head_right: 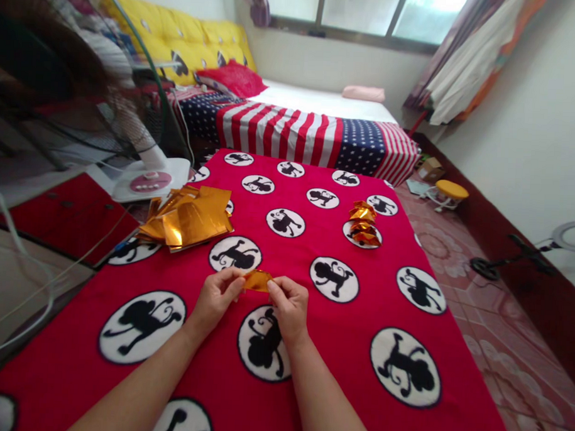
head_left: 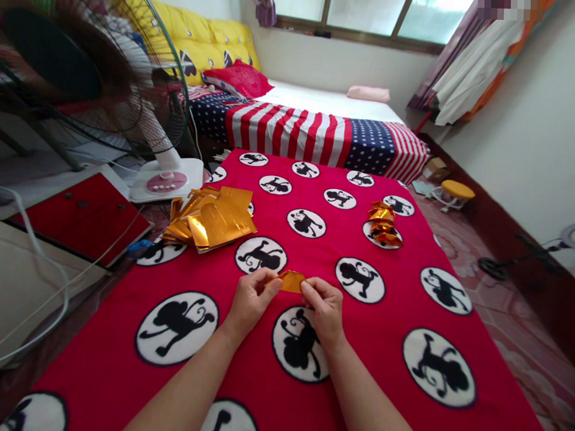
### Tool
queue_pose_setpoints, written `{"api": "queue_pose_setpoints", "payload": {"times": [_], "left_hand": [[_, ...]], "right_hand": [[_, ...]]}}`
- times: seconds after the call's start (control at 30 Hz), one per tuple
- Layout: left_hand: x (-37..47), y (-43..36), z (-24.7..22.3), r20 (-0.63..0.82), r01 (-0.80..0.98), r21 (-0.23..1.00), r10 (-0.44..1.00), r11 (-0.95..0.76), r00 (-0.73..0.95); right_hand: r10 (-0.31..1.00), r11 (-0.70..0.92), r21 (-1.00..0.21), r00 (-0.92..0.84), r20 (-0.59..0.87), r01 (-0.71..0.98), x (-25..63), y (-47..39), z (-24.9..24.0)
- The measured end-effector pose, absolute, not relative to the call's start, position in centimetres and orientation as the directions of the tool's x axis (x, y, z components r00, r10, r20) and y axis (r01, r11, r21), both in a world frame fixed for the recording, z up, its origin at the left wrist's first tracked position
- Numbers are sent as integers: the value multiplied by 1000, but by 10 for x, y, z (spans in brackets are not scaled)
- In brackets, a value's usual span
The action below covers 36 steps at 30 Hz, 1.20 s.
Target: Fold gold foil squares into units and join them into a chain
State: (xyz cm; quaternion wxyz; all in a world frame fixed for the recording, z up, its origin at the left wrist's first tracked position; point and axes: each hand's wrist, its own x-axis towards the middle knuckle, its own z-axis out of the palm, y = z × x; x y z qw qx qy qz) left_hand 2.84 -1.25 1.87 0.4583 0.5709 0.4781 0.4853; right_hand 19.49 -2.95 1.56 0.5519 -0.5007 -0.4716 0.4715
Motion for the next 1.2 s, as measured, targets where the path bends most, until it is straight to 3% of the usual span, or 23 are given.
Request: {"api": "queue_pose_setpoints", "payload": {"times": [0.2, 0.37, 0.53, 0.67, 0.97, 1.2], "left_hand": [[30, -12, 19, 167, 207, 964, 986, -165, 11], [29, -11, 13, 95, 190, 977, 995, -93, -1], [27, -11, 12, 124, 92, 987, 987, -134, 106], [21, -12, 18, 232, 191, 941, 945, -278, 231], [19, -4, 9, 162, 216, 963, 986, -164, 27], [19, -4, 7, 191, 262, 945, 981, -196, 46]], "right_hand": [[996, 85, -994, -3, 84, 66, 191, -32, 15], [995, 85, -995, 56, 82, -52, 187, -28, 11], [991, 53, -991, 130, 37, -124, 190, -24, 9], [988, -4, -982, 154, -33, -188, 195, -22, 11], [998, -13, -992, 63, -22, -129, 195, -22, 16], [995, -49, -989, 81, -61, -143, 196, -20, 10]]}}
